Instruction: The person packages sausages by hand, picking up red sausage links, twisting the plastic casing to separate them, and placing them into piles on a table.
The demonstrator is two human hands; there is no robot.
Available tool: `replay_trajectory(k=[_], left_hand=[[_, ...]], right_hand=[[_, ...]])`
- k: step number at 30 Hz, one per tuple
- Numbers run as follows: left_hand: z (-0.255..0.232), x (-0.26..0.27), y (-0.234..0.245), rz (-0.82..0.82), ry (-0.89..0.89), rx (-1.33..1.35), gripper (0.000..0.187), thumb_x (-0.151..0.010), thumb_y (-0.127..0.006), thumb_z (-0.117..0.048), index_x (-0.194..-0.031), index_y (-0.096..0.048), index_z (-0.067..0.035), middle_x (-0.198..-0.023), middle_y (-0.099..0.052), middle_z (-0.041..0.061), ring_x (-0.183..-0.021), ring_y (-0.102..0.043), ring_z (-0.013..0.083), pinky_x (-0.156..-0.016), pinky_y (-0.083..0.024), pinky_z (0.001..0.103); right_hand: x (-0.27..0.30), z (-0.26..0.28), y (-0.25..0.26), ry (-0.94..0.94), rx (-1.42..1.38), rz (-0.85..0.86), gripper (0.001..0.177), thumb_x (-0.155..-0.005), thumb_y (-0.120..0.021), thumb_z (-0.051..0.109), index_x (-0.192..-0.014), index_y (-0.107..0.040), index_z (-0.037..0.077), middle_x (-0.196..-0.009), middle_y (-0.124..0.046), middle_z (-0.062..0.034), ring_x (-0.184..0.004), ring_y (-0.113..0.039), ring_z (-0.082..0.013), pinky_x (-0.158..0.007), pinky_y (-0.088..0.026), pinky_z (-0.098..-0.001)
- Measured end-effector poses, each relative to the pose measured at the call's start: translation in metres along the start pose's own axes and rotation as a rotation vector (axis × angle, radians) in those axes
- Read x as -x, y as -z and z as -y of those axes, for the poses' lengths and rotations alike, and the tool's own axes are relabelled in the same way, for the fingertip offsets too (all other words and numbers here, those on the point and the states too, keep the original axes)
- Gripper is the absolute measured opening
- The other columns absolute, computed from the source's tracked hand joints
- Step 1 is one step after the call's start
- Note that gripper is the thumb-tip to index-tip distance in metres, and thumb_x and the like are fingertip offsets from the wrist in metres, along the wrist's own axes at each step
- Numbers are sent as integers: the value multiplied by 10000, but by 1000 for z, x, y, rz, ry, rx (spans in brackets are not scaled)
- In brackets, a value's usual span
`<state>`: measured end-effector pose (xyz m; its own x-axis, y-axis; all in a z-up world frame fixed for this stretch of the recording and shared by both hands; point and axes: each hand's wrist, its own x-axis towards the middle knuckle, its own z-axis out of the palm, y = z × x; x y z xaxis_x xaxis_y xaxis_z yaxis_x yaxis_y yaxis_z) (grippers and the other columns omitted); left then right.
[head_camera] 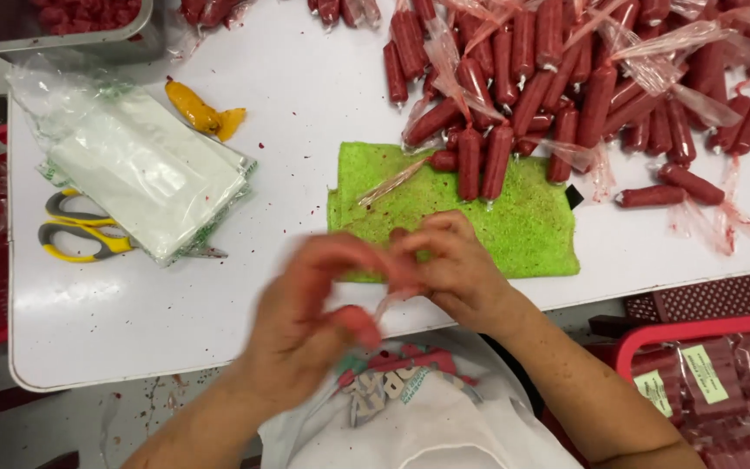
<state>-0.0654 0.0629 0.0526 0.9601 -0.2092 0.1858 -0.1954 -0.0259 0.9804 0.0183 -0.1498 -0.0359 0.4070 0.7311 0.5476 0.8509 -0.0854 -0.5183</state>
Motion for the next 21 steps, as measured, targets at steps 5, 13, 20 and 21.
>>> replay_trajectory(k=[5, 13, 20, 21], left_hand=[[43, 4, -13, -78, 364, -212, 889, -780, -727, -457, -1517, -314, -184, -1532, -493, 104, -1394, -480, 240, -811, -624, 316], [71, -1, -31, 26, 47, -480, 349, -975, -577, -393, -1196, -558, -124, -1010, -714, 72, -850, -698, 289, -677, -532, 416], [68, -2, -26, 115, -37, -492, 227, -981, -594, -331, -946, -557, -109, -747, -647, 58, -658, -628, 292, -552, -462, 422], [69, 0, -25, 115, -31, -489, 227, -981, -594, -331, -946, -557, -109, -747, -647, 58, -658, -628, 292, -552, -462, 422]], right_hand=[[8, -3, -36, -646, -1037, -453, 200, -907, -746, 221, -1040, -782, 76, -1089, -579, -54, -1085, -550, -182, -951, -516, -350], [3, 57, 63, -364, 401, -262, 614, -859, -703, 243, -1406, -434, 171, -1371, -539, -79, -1211, -570, -274, -1042, -362, -453], [-35, 51, 64, 71, 775, 412, 122, -965, -508, 87, -1020, -616, 100, -824, -532, -17, -834, -554, -243, -1137, -334, -554], [-36, 48, 60, 69, 771, 416, 122, -965, -508, 87, -1020, -616, 100, -824, -532, -17, -834, -554, -243, -1137, -334, -554]])
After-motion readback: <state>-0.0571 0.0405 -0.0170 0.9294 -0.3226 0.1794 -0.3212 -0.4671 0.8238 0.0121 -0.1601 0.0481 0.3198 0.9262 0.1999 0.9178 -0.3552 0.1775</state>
